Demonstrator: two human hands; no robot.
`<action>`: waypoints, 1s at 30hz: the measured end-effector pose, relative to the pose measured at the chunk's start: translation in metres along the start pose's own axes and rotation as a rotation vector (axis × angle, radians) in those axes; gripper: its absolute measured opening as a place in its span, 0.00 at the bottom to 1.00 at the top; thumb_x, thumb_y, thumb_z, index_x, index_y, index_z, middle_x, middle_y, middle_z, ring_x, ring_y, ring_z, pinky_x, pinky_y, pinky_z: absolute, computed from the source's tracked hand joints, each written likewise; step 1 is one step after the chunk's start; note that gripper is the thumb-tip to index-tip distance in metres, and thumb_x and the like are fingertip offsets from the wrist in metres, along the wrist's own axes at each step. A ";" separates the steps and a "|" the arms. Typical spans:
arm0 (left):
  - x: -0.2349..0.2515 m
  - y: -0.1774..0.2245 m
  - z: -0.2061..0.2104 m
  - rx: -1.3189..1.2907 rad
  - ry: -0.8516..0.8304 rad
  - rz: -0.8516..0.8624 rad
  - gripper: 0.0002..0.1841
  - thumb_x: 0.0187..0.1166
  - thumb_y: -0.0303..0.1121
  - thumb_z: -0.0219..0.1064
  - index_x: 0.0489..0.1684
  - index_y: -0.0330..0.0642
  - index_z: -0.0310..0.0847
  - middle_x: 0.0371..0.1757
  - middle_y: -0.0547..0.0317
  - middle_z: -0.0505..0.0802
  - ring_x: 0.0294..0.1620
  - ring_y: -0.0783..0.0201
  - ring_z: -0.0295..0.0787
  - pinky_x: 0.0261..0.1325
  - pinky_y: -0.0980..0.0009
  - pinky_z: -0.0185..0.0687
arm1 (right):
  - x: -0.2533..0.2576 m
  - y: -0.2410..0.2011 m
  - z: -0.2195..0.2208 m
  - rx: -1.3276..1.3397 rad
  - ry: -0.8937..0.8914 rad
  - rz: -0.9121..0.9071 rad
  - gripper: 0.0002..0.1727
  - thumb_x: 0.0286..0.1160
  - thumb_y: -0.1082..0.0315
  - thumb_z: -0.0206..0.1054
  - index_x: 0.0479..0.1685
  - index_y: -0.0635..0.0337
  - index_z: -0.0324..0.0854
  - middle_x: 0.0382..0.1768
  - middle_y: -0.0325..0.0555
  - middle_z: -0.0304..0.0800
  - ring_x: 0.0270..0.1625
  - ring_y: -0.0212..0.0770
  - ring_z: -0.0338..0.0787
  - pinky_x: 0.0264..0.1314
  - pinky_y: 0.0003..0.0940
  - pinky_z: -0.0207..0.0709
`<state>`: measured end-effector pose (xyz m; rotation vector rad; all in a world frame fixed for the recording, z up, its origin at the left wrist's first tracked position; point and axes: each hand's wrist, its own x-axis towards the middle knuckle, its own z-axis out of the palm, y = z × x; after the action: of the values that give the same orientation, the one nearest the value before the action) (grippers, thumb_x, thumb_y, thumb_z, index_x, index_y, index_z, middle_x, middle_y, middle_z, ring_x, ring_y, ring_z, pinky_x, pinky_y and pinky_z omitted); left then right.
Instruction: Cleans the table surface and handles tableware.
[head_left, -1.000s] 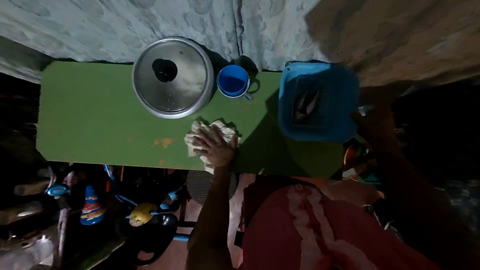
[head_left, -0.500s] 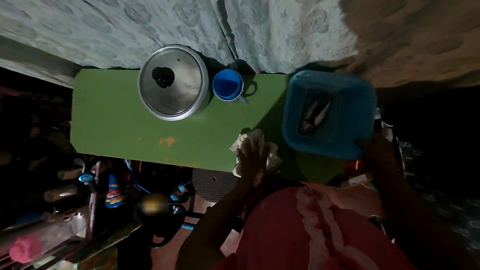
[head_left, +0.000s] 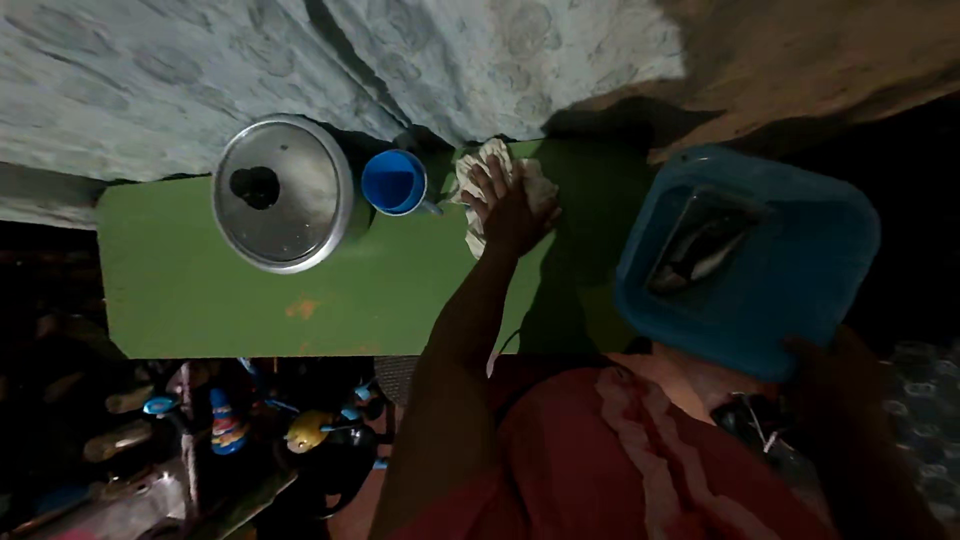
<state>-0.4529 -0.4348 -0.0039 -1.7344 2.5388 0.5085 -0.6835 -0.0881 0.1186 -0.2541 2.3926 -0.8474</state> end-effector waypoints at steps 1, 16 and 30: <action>0.005 0.012 0.003 -0.009 0.028 -0.057 0.56 0.67 0.82 0.51 0.97 0.58 0.47 0.96 0.38 0.38 0.94 0.27 0.20 0.80 0.16 0.19 | -0.003 0.008 -0.004 0.015 0.018 0.000 0.28 0.77 0.71 0.63 0.78 0.66 0.70 0.69 0.60 0.80 0.64 0.44 0.85 0.67 0.46 0.81; -0.047 0.156 0.057 -0.035 -0.017 0.393 0.47 0.73 0.66 0.62 0.95 0.56 0.54 0.96 0.39 0.48 0.94 0.26 0.31 0.81 0.16 0.24 | -0.043 0.059 -0.031 0.050 0.134 0.041 0.31 0.77 0.71 0.63 0.82 0.65 0.66 0.72 0.59 0.78 0.67 0.41 0.83 0.70 0.42 0.79; -0.219 -0.065 0.018 -0.080 -0.238 0.431 0.47 0.72 0.68 0.66 0.94 0.61 0.56 0.97 0.54 0.51 0.97 0.41 0.32 0.89 0.26 0.18 | -0.073 0.002 0.025 0.086 -0.034 -0.096 0.25 0.81 0.71 0.59 0.77 0.68 0.66 0.64 0.51 0.79 0.57 0.28 0.83 0.62 0.29 0.81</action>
<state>-0.3137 -0.2532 0.0068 -1.0561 2.7390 0.7859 -0.6097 -0.0738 0.1351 -0.3488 2.3212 -0.9798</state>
